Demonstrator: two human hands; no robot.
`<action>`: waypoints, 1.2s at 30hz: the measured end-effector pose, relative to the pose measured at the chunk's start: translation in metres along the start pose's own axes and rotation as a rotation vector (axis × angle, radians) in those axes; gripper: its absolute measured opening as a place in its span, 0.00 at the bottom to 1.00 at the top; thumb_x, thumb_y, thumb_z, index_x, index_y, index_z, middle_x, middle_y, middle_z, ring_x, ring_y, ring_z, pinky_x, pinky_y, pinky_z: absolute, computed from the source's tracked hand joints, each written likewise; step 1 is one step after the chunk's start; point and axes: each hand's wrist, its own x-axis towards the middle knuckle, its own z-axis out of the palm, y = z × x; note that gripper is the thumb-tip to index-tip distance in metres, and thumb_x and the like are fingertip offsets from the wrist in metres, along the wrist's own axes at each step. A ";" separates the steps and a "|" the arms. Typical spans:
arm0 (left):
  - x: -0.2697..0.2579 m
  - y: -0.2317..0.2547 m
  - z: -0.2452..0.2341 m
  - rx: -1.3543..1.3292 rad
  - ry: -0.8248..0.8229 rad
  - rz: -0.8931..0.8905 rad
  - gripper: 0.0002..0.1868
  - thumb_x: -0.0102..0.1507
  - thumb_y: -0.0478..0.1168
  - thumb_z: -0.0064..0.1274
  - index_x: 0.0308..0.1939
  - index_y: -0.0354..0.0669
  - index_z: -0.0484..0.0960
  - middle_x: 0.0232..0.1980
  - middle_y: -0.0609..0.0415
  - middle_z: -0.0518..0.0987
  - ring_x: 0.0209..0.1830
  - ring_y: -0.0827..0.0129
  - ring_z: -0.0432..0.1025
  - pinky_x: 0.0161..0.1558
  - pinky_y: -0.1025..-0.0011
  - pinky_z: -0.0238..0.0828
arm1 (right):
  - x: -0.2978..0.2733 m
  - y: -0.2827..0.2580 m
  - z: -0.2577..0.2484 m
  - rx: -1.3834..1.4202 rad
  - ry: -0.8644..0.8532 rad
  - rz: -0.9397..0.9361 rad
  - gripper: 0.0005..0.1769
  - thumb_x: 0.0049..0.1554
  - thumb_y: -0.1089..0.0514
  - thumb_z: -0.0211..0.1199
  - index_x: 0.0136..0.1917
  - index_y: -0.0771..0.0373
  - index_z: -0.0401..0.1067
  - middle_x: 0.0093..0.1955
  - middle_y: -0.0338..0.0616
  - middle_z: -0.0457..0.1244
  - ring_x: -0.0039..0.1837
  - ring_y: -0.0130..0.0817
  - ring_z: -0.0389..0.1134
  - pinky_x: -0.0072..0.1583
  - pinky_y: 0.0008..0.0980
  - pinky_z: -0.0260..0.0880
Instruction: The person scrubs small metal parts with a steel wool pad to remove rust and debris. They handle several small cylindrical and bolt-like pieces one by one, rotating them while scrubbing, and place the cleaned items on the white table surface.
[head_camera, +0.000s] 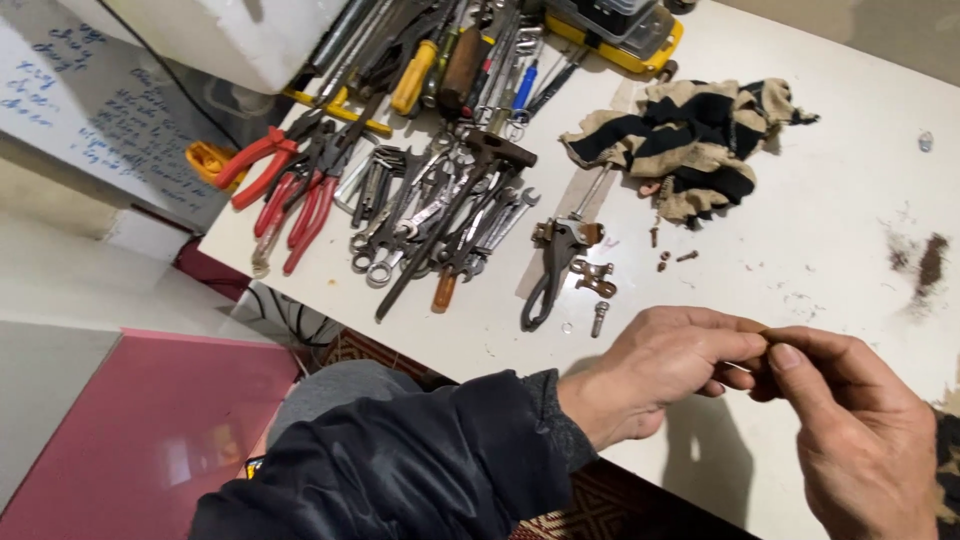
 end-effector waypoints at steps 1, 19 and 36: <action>0.003 -0.002 0.001 -0.001 0.010 0.004 0.08 0.64 0.38 0.55 0.43 0.39 0.84 0.32 0.52 0.80 0.33 0.72 0.74 0.37 0.75 0.65 | 0.001 0.009 0.001 0.004 -0.009 -0.004 0.09 0.67 0.68 0.57 0.58 0.77 0.73 0.45 0.60 0.66 0.45 0.45 0.66 0.52 0.39 0.70; 0.043 -0.011 -0.012 -0.297 -0.109 0.167 0.10 0.68 0.45 0.58 0.40 0.42 0.84 0.38 0.55 0.82 0.32 0.73 0.73 0.29 0.75 0.66 | 0.018 0.082 0.030 0.175 0.014 -0.194 0.17 0.76 0.62 0.55 0.73 0.74 0.65 0.61 0.60 0.65 0.44 0.45 0.65 0.50 0.35 0.66; 0.014 0.007 -0.022 -0.221 -0.043 0.193 0.08 0.67 0.42 0.58 0.41 0.41 0.84 0.30 0.56 0.79 0.20 0.77 0.68 0.16 0.79 0.60 | 0.021 0.063 0.036 0.318 -0.084 -0.260 0.26 0.77 0.64 0.37 0.83 0.79 0.54 0.67 0.75 0.57 0.52 0.61 0.60 0.43 0.50 0.59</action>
